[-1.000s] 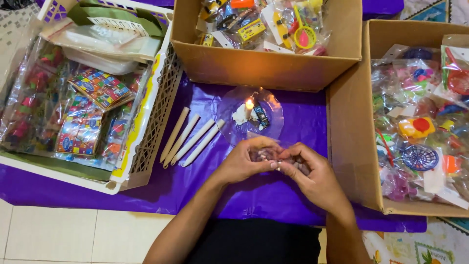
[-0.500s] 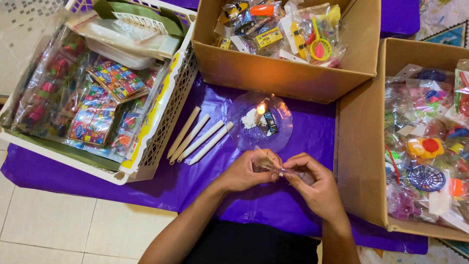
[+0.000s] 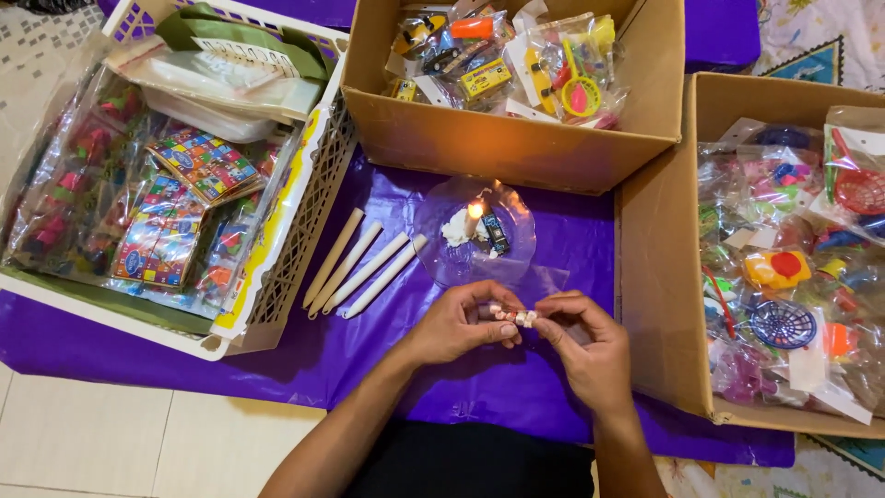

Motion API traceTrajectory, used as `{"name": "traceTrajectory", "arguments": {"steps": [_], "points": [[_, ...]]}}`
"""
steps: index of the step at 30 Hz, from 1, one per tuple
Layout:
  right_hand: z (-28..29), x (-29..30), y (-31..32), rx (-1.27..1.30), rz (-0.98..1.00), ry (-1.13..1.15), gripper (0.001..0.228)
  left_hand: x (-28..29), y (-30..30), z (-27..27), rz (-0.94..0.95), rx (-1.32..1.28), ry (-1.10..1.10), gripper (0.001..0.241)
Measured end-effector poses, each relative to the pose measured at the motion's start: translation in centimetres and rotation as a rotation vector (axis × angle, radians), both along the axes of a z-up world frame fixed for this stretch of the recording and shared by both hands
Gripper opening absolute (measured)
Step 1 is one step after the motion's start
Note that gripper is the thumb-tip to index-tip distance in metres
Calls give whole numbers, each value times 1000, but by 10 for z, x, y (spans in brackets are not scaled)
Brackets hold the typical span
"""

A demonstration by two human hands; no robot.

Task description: Packaging small items into plastic bags and sealing the openings by carefully melting the plastic over a candle flame.

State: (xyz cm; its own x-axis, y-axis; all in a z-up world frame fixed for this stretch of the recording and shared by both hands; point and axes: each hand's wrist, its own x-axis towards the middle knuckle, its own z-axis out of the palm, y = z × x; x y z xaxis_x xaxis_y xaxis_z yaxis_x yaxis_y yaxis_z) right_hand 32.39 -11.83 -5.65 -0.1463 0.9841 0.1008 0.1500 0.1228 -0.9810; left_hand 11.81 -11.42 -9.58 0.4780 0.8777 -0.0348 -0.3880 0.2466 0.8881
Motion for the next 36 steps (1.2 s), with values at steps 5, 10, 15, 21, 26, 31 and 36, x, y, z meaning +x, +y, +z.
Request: {"name": "traceTrajectory", "arguments": {"steps": [5,10,15,21,26,31,36], "points": [[1,-4,-2,20,37,-16,13,1,0,7,93,7,74,15],[-5,2,-3,-87,-11,-79,12,-2,-4,14,2,52,143,26],[-14,1,-10,-157,-6,-5,14,-2,-9,3,-47,-26,-44,27],[-8,-5,-10,-117,128,118,18,-2,-13,0,54,-71,72,24],[-12,0,-11,-142,199,198,13,0,-16,-7,-8,-17,33,27],[-20,6,-13,-184,203,213,12,-9,-20,-6,-134,7,-94,29],[-28,8,-15,-199,195,213,20,-7,-19,-5,0,-1,42,25]]}}
